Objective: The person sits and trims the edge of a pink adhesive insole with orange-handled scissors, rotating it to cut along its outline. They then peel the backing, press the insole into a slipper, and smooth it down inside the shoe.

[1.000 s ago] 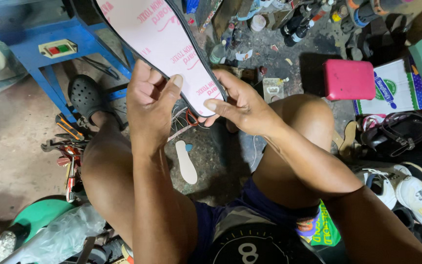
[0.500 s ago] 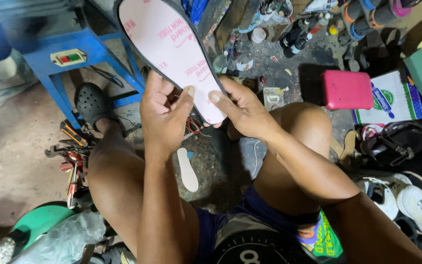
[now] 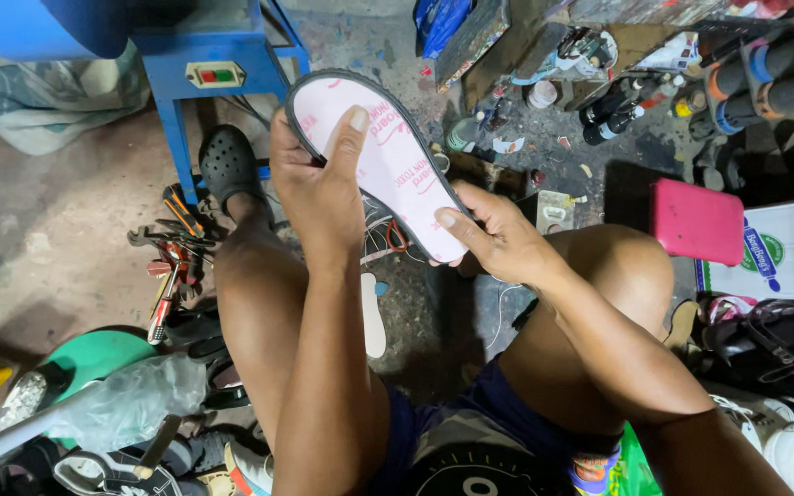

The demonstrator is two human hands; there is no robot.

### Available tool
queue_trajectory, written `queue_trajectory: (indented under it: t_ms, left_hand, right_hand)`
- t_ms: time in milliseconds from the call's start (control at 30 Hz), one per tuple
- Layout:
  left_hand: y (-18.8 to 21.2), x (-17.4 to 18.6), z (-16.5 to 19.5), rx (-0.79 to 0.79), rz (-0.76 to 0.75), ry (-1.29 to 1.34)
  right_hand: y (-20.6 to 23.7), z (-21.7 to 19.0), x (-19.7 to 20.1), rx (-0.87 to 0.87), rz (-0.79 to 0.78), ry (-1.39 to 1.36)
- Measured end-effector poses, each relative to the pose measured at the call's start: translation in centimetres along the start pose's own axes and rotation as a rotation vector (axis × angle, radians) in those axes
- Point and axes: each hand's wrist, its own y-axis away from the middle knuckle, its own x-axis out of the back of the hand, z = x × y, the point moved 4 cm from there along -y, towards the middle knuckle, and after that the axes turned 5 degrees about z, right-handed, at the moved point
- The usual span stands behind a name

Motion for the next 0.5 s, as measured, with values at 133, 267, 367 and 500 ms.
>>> queue_trajectory:
  t_ms: [133, 267, 367, 500]
  left_hand:
    - [-0.1, 0.0, 0.6, -0.038, -0.008, -0.081]
    - [-0.1, -0.1, 0.5, -0.007, -0.023, -0.069]
    - [0.3, -0.3, -0.3, 0.064, -0.055, -0.145]
    - [0.9, -0.8, -1.6, 0.151, -0.077, -0.130]
  right_hand:
    - [0.0, 0.7, -0.3, -0.045, -0.040, -0.091]
    - [0.1, 1.4, -0.7, -0.082, -0.053, -0.229]
    - [0.1, 2.0, -0.7, -0.141, -0.025, -0.240]
    - [-0.3, 2.1, -0.7, -0.155, 0.005, -0.340]
